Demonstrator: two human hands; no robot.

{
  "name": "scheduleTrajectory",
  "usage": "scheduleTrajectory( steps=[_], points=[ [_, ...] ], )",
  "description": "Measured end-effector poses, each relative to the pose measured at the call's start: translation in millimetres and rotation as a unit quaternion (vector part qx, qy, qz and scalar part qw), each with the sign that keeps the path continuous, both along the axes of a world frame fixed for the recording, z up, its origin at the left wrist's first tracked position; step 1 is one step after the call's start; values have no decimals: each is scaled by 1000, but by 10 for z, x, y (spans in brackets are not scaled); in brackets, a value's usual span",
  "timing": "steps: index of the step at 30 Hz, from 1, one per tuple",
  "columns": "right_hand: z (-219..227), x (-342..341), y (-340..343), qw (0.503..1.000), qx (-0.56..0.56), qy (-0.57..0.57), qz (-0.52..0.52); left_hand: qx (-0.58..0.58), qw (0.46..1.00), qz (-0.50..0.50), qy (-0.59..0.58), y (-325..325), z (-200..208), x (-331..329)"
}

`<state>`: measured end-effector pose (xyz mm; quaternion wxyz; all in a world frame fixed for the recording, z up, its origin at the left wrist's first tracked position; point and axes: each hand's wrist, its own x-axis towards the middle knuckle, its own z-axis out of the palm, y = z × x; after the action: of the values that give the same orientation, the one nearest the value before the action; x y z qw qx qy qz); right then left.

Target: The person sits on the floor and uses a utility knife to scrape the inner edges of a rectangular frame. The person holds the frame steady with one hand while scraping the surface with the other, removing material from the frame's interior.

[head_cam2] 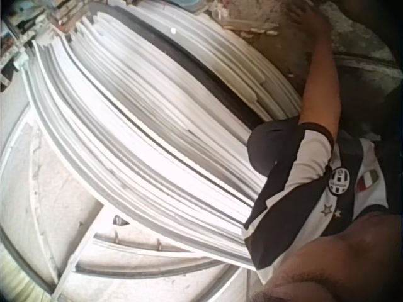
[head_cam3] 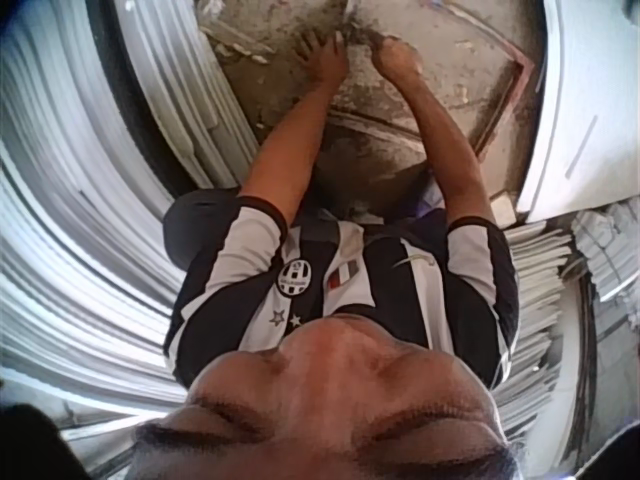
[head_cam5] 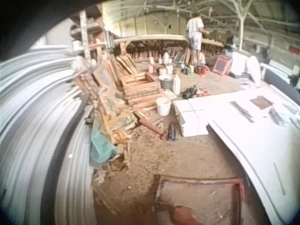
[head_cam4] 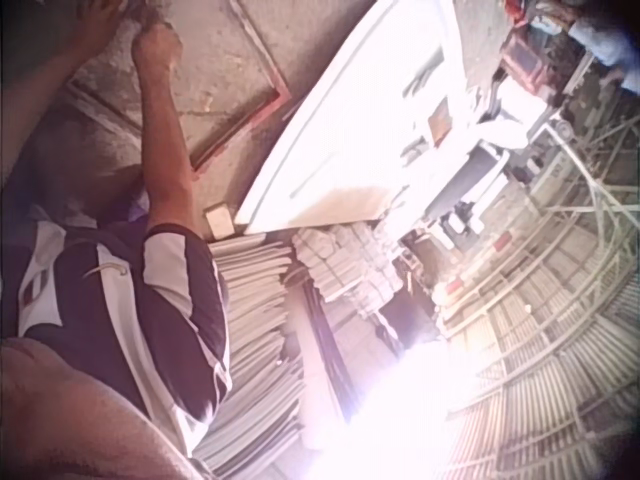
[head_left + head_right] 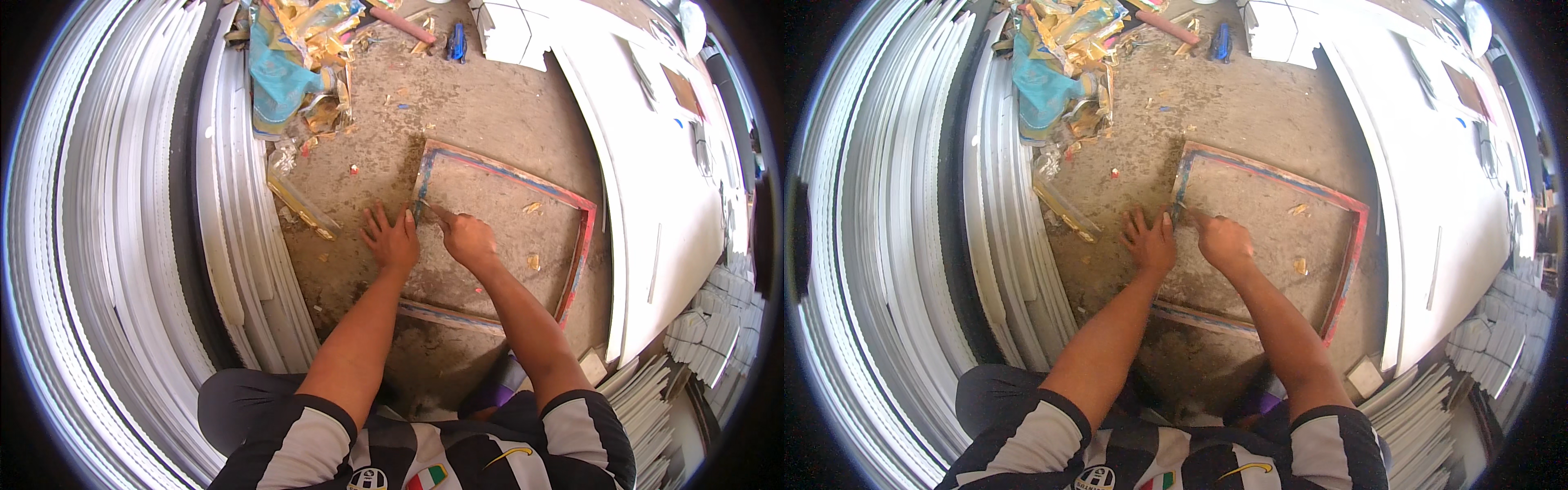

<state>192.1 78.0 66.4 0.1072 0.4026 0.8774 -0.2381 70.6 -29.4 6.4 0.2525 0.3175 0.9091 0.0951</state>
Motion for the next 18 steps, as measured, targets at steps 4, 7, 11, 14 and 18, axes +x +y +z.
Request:
scheduleTrajectory(
  steps=[4, 7, 11, 14, 18],
  points=[
    [209, -126, -24, 998, 4, -58, 8, 45, 999, 3, 3, -27, -111, -1],
    [335, -257, -79, 995, -6, -99, 16, 38, 999, -4, 11, -30, -164, -11],
    [270, -259, -70, 996, -5, -87, 33, 24, 1000, -14, 7, -59, -217, -6],
    [172, -148, 14, 997, -29, -67, 31, 28, 1000, -10, 5, -31, -210, -5],
    [-112, 40, 251, 994, -101, 1, 41, 55, 998, -15, 14, -29, -154, -5]
  ],
)
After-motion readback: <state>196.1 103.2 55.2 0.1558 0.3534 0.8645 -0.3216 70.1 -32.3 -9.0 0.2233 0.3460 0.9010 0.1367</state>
